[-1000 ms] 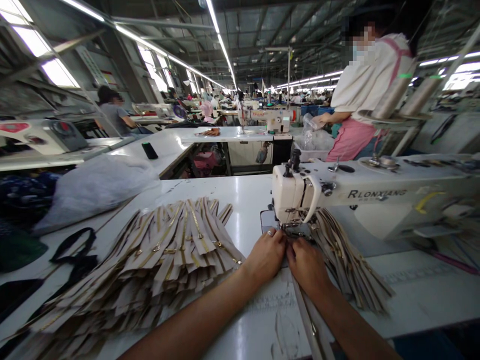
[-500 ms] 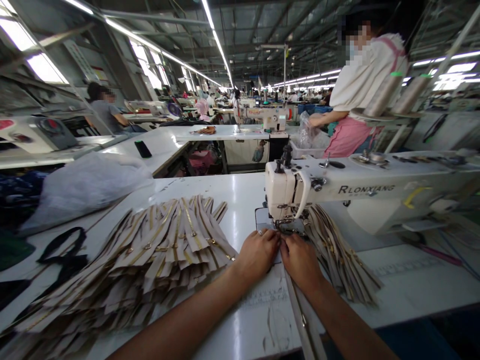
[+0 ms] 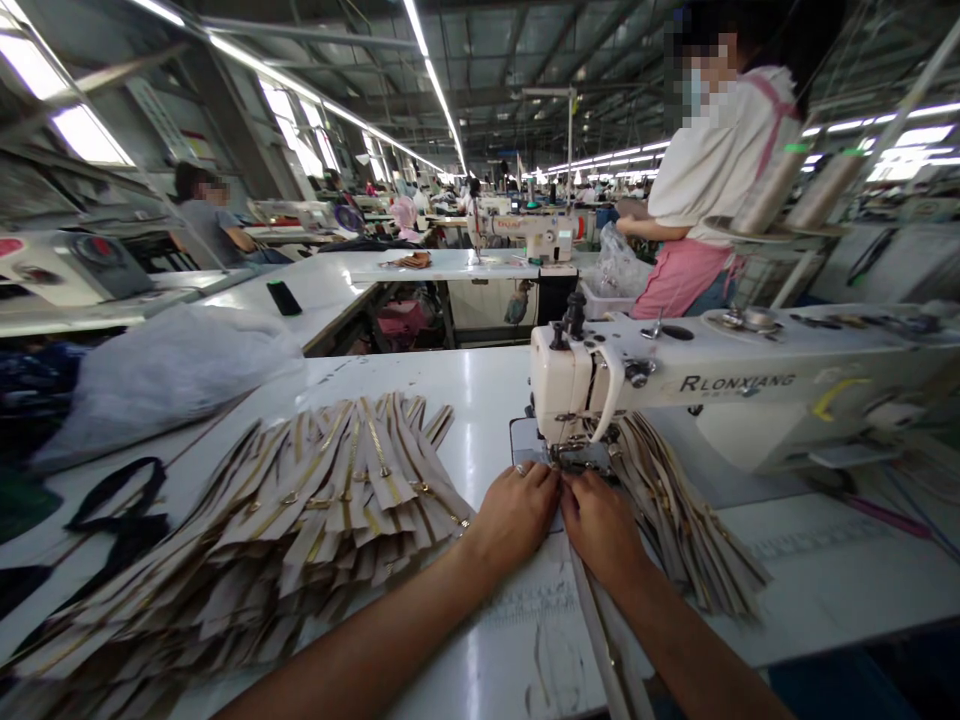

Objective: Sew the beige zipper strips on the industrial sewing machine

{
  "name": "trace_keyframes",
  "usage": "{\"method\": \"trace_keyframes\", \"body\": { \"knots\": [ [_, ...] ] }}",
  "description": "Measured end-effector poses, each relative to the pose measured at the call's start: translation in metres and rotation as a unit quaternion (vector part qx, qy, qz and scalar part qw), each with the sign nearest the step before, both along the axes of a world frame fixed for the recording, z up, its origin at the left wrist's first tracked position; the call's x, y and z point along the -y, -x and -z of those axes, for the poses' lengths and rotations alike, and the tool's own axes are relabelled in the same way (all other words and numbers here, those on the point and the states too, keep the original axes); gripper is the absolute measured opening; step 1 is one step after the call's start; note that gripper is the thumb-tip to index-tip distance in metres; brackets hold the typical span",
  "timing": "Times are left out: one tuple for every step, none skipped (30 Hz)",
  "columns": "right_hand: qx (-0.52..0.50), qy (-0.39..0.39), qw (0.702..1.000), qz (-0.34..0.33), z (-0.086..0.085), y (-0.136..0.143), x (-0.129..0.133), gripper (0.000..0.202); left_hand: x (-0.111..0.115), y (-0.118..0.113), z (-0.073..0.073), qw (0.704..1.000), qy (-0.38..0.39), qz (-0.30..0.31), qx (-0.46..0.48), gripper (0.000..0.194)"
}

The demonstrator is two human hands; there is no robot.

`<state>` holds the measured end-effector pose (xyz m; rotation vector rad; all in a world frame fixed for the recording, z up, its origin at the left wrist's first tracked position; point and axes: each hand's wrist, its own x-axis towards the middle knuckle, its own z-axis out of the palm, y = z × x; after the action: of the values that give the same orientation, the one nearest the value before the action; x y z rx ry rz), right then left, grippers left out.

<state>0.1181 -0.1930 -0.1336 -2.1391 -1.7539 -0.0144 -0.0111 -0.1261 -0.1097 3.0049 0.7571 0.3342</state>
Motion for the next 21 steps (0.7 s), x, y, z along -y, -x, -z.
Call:
{"method": "trace_keyframes", "body": {
  "knots": [
    [-0.001,0.001,1.0,0.0,0.0002,0.0,-0.0003,0.026,-0.0002,0.0,-0.0002,1.0,-0.001,0.001,-0.001,0.014],
    [-0.003,0.001,1.0,-0.001,0.0004,-0.0001,-0.0005,0.026,-0.0005,-0.0001,-0.0004,1.0,-0.003,0.002,-0.001,0.014],
    [-0.004,0.001,1.0,-0.002,0.0006,-0.0001,-0.0007,0.027,-0.0008,-0.0003,-0.0004,1.0,-0.005,0.002,-0.002,0.014],
    [-0.006,0.002,1.0,-0.002,0.0006,0.0,-0.0007,0.026,-0.0011,-0.0005,-0.0004,1.0,-0.007,0.003,-0.003,0.014],
    [-0.006,0.003,1.0,-0.001,0.0005,0.0001,-0.0007,0.026,-0.0014,-0.0008,-0.0003,1.0,-0.008,0.002,-0.004,0.014],
    [-0.006,0.005,1.0,0.0,0.0003,0.0002,-0.0006,0.026,-0.0016,-0.0011,-0.0002,1.0,-0.007,0.003,-0.005,0.014],
    [-0.005,0.007,1.0,0.001,-0.0001,0.0003,-0.0004,0.026,-0.0019,-0.0014,-0.0002,1.0,-0.006,0.003,-0.005,0.015],
    [-0.004,0.009,1.0,0.0,-0.0006,0.0004,-0.0003,0.026,-0.0021,-0.0017,-0.0003,1.0,-0.004,0.003,-0.006,0.015],
    [-0.003,0.011,1.0,0.0,-0.0012,0.0005,-0.0002,0.026,-0.0023,-0.002,-0.0005,1.0,-0.001,0.003,-0.007,0.015],
    [-0.003,0.013,1.0,0.0,-0.0018,0.0006,-0.0001,0.026,-0.0025,-0.0024,-0.0008,1.0,0.002,0.003,-0.007,0.015],
    [-0.002,0.015,1.0,0.0,-0.0024,0.0007,-0.0002,0.027,-0.0026,-0.0027,-0.0013,1.0,0.005,0.005,-0.007,0.015],
    [0.0,0.017,1.0,0.002,-0.003,0.0007,-0.0003,0.027,-0.0027,-0.0032,-0.0019,1.0,0.01,0.007,-0.007,0.015],
    [0.001,0.019,1.0,0.003,-0.0034,0.0008,-0.0005,0.026,-0.0026,-0.0036,-0.0025,1.0,0.014,0.009,-0.006,0.015],
    [0.003,0.022,1.0,0.004,-0.0037,0.0009,-0.0007,0.026,-0.0024,-0.004,-0.0031,1.0,0.018,0.009,-0.005,0.015],
    [0.005,0.024,1.0,0.004,-0.0039,0.0009,-0.0008,0.026,-0.0021,-0.0044,-0.0036,1.0,0.02,0.009,-0.003,0.016],
    [0.007,0.024,1.0,0.004,-0.0039,0.001,-0.001,0.026,-0.0017,-0.0047,-0.0039,1.0,0.022,0.006,-0.001,0.016],
    [0.009,0.024,1.0,0.004,-0.0038,0.001,-0.001,0.026,-0.0012,-0.0049,-0.0039,1.0,0.022,0.002,0.002,0.016],
    [0.01,0.024,1.0,0.003,-0.0035,0.001,-0.001,0.026,-0.0007,-0.005,-0.0034,1.0,0.021,-0.003,0.005,0.016],
    [0.011,0.023,1.0,0.004,-0.0031,0.0011,-0.0009,0.026,-0.0002,-0.0049,-0.0026,1.0,0.019,-0.008,0.008,0.016],
    [0.012,0.021,1.0,0.004,-0.0026,0.0011,-0.0008,0.026,0.0002,-0.0047,-0.0013,1.0,0.017,-0.012,0.01,0.016],
    [0.011,0.02,1.0,0.003,-0.0021,0.0011,-0.0008,0.027,0.0005,-0.0042,0.0003,1.0,0.015,-0.015,0.013,0.017]
  ]
}}
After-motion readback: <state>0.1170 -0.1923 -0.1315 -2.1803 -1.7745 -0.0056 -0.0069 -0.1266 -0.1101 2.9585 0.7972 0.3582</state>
